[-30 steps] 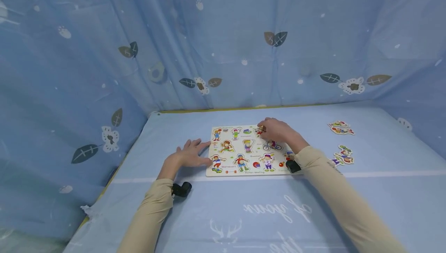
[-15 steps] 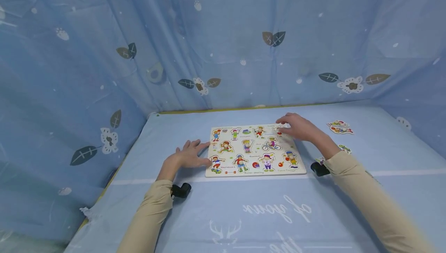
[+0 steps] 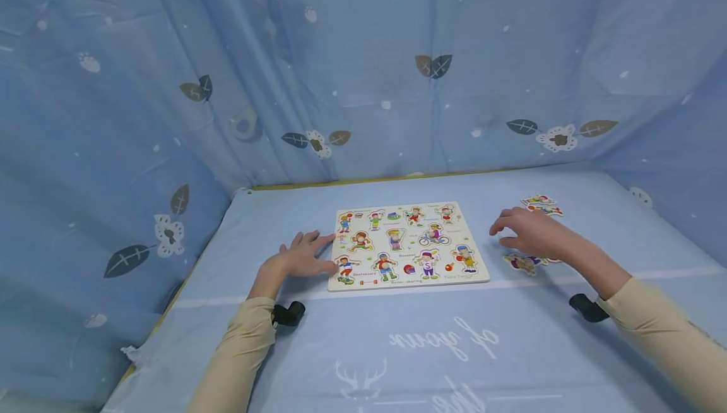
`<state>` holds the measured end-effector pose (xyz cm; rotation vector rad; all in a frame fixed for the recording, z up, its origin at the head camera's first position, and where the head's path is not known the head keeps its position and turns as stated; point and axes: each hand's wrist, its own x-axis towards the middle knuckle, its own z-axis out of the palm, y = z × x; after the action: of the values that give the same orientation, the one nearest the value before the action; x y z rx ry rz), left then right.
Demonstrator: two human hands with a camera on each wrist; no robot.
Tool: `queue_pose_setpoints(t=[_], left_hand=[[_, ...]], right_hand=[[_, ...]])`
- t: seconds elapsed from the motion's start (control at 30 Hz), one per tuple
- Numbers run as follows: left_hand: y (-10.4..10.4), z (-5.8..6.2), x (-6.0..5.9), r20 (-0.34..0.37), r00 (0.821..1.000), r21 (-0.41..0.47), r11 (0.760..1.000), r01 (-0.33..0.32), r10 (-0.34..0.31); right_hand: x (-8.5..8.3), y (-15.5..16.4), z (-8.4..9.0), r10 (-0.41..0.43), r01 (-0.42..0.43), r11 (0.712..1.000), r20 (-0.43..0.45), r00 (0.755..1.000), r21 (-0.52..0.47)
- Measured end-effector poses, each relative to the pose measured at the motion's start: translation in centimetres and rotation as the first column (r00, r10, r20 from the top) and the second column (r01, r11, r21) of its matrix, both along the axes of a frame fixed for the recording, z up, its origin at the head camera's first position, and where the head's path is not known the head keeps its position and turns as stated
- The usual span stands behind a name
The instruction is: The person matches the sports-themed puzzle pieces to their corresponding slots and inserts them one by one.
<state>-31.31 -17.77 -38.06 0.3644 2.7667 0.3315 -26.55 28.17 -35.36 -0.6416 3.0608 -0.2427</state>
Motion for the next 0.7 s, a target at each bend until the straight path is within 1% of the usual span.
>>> queue_pose_setpoints(t=[0.1,0.2,0.37,0.5,0.6,0.7], left_hand=[[-0.1,-0.1,0.0,0.001,1.0,0.003,1.0,-0.004,0.004],[-0.1,-0.2,-0.1,-0.001,1.0,0.009,1.0,-0.002,0.002],[-0.2,-0.2,-0.1,0.0,1.0,0.012,1.0,0.002,-0.002],[-0.2,0.0,0.0,0.007,1.0,0.02,1.0,0.002,-0.002],[-0.1,0.2,0.1,0.012,1.0,0.02,1.0,0.002,-0.002],[-0.1,0.3,0.1,0.012,1.0,0.019,1.0,0.006,-0.006]], right_hand=[[0.7,0.9,-0.4,0.002,-0.003,0.999,0.048,0.999,0.036],[1.2,1.9,-0.7,0.014,-0.018,0.998,0.077,0.997,0.052],[2.2,3.5,-1.2,0.048,-0.052,0.997,0.069,0.996,0.058],[2.7,4.6,-1.3,0.055,-0.059,0.996,0.065,0.996,0.061],[3.0,5.3,-1.2,0.061,-0.066,0.996,0.086,0.994,0.057],[3.3,5.6,-1.2,0.069,-0.072,0.997,0.098,0.993,0.029]])
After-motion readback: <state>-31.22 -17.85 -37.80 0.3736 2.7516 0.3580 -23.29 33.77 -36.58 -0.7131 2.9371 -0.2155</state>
